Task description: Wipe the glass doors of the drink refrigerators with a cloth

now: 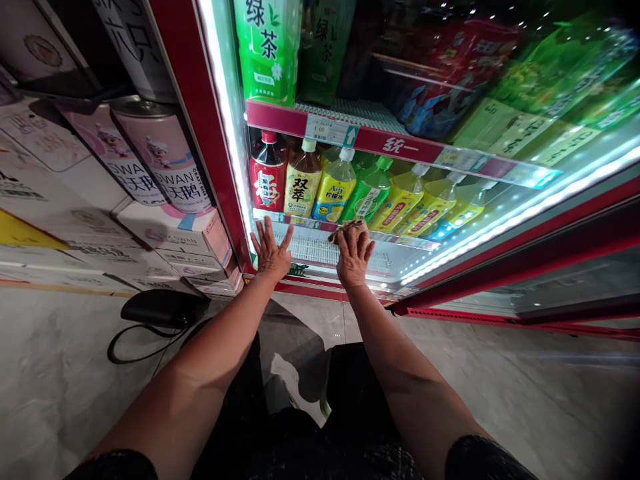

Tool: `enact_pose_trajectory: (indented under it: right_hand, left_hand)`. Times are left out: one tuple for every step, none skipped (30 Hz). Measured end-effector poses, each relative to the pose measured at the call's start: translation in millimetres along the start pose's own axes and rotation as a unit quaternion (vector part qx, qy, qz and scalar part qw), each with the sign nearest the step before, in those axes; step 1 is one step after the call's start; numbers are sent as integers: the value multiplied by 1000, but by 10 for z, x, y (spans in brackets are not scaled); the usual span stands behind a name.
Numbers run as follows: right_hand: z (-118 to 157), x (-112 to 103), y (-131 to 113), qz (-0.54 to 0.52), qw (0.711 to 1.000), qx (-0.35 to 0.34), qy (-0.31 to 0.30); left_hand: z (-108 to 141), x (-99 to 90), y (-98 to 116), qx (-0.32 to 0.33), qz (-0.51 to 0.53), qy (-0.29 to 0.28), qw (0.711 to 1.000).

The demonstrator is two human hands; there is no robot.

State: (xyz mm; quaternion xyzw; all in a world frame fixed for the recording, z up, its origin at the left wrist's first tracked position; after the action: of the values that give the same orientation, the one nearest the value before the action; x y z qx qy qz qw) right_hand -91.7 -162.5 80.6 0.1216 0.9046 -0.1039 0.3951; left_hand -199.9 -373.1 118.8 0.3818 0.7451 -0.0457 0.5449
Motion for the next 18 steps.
enact_pose_trajectory:
  right_hand:
    - [-35,-2,-6,0,1000,16,15]
    - [-62,3,-38,0,999,23,27]
    - [-80,15,-95,1,999,18,34]
    - [-87,33,-173,2,999,3,37]
    - [-82,57,-264,4,999,-20,33]
    - [-67,85,-359,5,999,-49,23]
    - [-45,115,-449,5,997,-79,9]
    - [-20,144,-524,4,994,-106,-9]
    - [4,169,-578,3,992,-127,-27]
    - [22,189,-609,1,989,-141,-43]
    - [30,202,-619,0,987,-149,-54]
    - [27,208,-609,-1,987,-150,-59]
    - [11,208,-588,-1,988,-145,-57]
    - [-14,201,-560,1,990,-135,-50]
    - [-47,191,-535,3,992,-121,-38]
    - [-81,179,-519,5,994,-105,-23]
    - [-113,167,-515,7,996,-88,-7]
    - [-137,159,-526,10,997,-74,7]
  left_hand:
    - [-11,-16,-45,-10,-1,6,1000]
    - [-16,-22,-83,-15,-1,8,1000]
    - [-13,-18,-109,-13,-1,7,1000]
    - [-3,-5,-125,-8,1,4,1000]
    - [13,15,-129,0,4,0,1000]
    - [34,39,-126,9,6,-5,1000]
    - [57,62,-116,16,8,-8,1000]
    - [80,84,-104,22,8,-12,1000]
    - [99,100,-92,26,7,-18,999]
    - [113,109,-81,30,5,-24,999]
    - [120,110,-76,33,2,-30,999]
    - [121,100,-78,34,0,-33,999]
    - [114,82,-89,33,-2,-32,999]
    - [103,56,-110,27,-2,-27,999]
    - [87,26,-142,17,-2,-17,1000]
    - [70,-5,-179,4,-2,-7,1000]
    - [54,-30,-217,-8,-2,1,1000]
    - [42,-48,-251,-17,-2,6,1000]
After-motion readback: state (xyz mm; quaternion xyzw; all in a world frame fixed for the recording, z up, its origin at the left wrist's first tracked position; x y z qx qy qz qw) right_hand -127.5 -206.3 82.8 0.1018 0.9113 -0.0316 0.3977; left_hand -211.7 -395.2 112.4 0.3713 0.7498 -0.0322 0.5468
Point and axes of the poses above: each hand's wrist, its own z-axis away from the middle knuckle, its own x-axis out of the palm, y = z × x, the point moved 3 cm from there along -z, towards the middle knuckle
